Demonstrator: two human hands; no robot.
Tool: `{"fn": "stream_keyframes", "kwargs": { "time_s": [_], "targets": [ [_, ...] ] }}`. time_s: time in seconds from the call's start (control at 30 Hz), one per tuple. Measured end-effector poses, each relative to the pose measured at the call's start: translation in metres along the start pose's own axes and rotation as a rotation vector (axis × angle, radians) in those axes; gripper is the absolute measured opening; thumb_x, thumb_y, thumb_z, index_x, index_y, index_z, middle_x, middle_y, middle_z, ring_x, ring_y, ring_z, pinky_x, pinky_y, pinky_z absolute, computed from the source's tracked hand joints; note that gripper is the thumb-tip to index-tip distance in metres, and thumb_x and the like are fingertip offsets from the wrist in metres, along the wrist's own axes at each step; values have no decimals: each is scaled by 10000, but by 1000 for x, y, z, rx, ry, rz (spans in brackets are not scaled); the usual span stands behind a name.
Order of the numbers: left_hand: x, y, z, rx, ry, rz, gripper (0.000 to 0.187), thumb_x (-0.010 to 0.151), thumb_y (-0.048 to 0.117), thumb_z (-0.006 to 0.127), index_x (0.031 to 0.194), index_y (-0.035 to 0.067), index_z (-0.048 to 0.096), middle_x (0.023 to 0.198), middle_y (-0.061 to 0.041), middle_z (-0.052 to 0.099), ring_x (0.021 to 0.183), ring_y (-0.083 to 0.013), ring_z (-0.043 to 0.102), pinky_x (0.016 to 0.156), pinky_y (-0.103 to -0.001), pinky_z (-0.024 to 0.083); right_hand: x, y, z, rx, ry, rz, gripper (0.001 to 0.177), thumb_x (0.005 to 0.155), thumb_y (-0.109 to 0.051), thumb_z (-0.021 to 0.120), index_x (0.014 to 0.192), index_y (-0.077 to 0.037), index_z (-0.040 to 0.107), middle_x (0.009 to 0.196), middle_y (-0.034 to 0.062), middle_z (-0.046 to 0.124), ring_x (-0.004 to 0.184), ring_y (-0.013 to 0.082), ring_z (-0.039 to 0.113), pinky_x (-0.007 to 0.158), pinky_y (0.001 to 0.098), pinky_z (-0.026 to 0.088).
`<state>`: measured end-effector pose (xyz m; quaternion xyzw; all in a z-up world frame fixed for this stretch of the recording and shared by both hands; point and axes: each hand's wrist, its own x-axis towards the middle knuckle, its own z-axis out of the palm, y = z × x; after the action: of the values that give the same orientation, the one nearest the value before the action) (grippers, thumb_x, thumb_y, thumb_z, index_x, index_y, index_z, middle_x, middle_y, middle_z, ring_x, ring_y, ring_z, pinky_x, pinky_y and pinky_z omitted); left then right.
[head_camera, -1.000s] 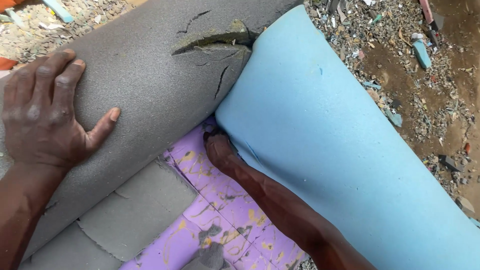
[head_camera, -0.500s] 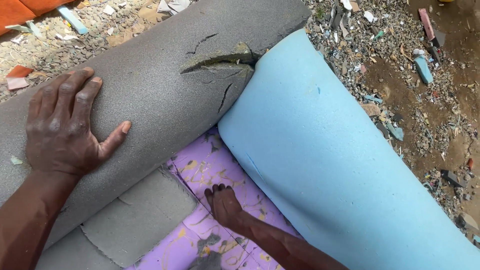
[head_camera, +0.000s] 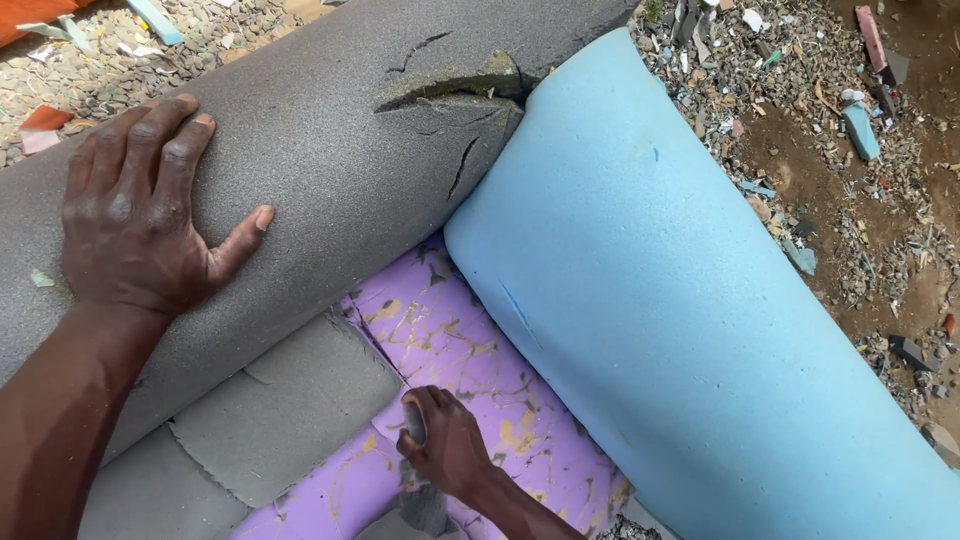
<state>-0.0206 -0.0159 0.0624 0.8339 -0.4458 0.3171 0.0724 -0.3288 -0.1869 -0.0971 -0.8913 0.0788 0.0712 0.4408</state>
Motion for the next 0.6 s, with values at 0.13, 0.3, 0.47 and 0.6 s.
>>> {"fn": "stream_keyframes", "kwargs": {
  "time_s": [0.13, 0.3, 0.47, 0.6],
  "targets": [
    [3, 0, 1, -10, 24, 8, 659, 1092, 541, 621, 1376, -47, 710, 1465, -207, 688, 1292, -397, 655, 1111, -484, 506, 41, -4, -23, -12, 105, -3, 645, 940, -577, 342, 1188, -48, 616, 1133, 186, 674, 913, 367, 641, 631, 538, 489],
    [2, -4, -9, -78, -79, -43, 656, 1090, 518, 612, 1375, -72, 632, 1420, -244, 591, 1257, -447, 572, 1093, -546, 445, 85, 3, -25, -44, 144, 2, 521, 788, -303, 596, 1248, -65, 650, 1265, 219, 682, 1055, 432, 655, 799, 596, 520],
    [-2, -2, 5, -24, -140, -89, 757, 1108, 675, 543, 1465, 7, 549, 1423, -222, 576, 1311, -384, 550, 1089, -502, 456, 108, 8, -17, -101, 207, 51, 455, 877, -163, 496, 1286, -21, 636, 1282, 213, 664, 1148, 430, 593, 864, 578, 499],
    [0, -3, 2, -100, -74, -88, 686, 1097, 605, 630, 1402, -9, 596, 1350, -228, 600, 1262, -394, 563, 1105, -511, 430, 117, 11, 27, -30, 143, 23, 439, 892, -189, 432, 1250, -31, 629, 1278, 220, 654, 1154, 402, 574, 871, 569, 501]
  ]
}}
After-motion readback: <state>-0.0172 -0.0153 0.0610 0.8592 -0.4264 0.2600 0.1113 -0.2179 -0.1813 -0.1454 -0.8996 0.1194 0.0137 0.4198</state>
